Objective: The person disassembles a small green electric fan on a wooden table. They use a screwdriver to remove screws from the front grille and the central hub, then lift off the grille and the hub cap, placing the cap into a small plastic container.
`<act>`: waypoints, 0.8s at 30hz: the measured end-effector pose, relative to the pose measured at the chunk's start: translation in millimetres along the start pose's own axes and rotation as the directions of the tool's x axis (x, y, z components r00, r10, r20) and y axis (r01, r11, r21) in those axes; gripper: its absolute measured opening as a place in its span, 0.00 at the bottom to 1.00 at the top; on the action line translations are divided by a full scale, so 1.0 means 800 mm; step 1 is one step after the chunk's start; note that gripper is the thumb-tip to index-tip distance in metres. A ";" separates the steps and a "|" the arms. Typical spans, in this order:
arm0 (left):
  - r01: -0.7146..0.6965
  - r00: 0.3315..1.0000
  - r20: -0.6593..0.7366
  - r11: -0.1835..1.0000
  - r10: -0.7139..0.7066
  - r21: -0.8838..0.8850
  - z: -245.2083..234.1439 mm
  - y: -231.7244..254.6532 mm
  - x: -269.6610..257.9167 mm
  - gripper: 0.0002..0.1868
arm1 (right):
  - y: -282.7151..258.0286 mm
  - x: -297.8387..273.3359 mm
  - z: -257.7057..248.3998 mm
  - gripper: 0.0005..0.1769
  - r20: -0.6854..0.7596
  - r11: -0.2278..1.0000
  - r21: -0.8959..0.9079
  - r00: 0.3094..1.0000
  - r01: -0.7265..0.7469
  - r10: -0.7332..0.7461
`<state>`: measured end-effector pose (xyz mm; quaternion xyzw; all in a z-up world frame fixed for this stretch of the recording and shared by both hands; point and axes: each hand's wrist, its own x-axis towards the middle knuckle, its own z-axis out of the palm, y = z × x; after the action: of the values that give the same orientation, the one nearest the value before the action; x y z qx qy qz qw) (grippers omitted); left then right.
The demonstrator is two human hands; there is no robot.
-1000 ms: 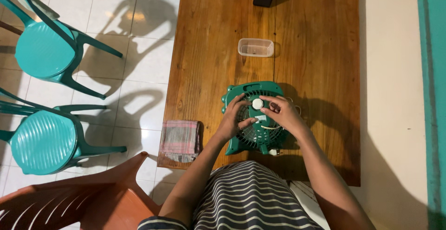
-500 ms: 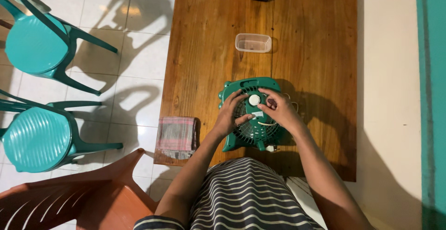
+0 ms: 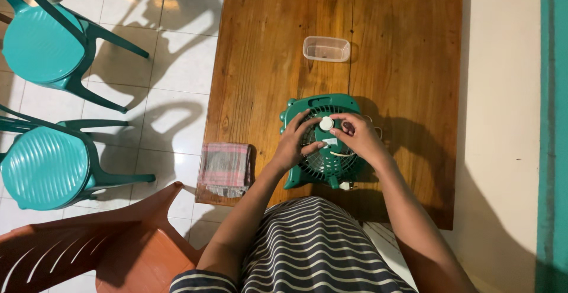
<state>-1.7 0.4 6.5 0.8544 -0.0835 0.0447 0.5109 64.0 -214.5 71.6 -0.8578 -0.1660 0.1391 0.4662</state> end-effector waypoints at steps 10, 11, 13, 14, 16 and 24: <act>-0.011 1.000 -0.014 1.000 0.011 -0.010 0.007 -0.009 0.000 0.39 | 0.004 -0.001 0.002 0.27 0.003 1.000 0.006 1.000 0.015 -0.015; -0.008 1.000 -0.012 1.000 0.008 -0.002 0.009 -0.009 0.000 0.38 | 0.004 -0.002 0.001 0.28 0.012 1.000 -0.011 1.000 0.023 -0.023; -0.005 1.000 -0.008 1.000 0.006 0.016 0.011 -0.010 -0.002 0.37 | 0.004 -0.002 -0.001 0.28 0.029 0.998 -0.045 0.999 0.040 -0.039; 0.004 1.000 0.001 1.000 -0.004 0.018 0.012 -0.009 -0.002 0.37 | 0.004 -0.002 -0.002 0.26 0.026 0.997 -0.055 0.999 0.049 -0.047; 0.021 1.000 0.015 1.000 -0.022 0.023 0.012 -0.009 -0.002 0.37 | 0.004 -0.001 -0.002 0.22 0.021 0.995 -0.073 0.997 0.070 -0.068; 0.036 0.998 0.056 0.998 -0.039 0.050 0.010 -0.007 -0.002 0.39 | 0.003 0.000 -0.002 0.18 0.012 0.999 -0.029 1.000 -0.012 0.013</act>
<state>-2.6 -4.0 -2.2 0.8690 -0.0810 0.0130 0.4880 65.2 -216.5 70.5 -0.8647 -0.1656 0.1448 0.4516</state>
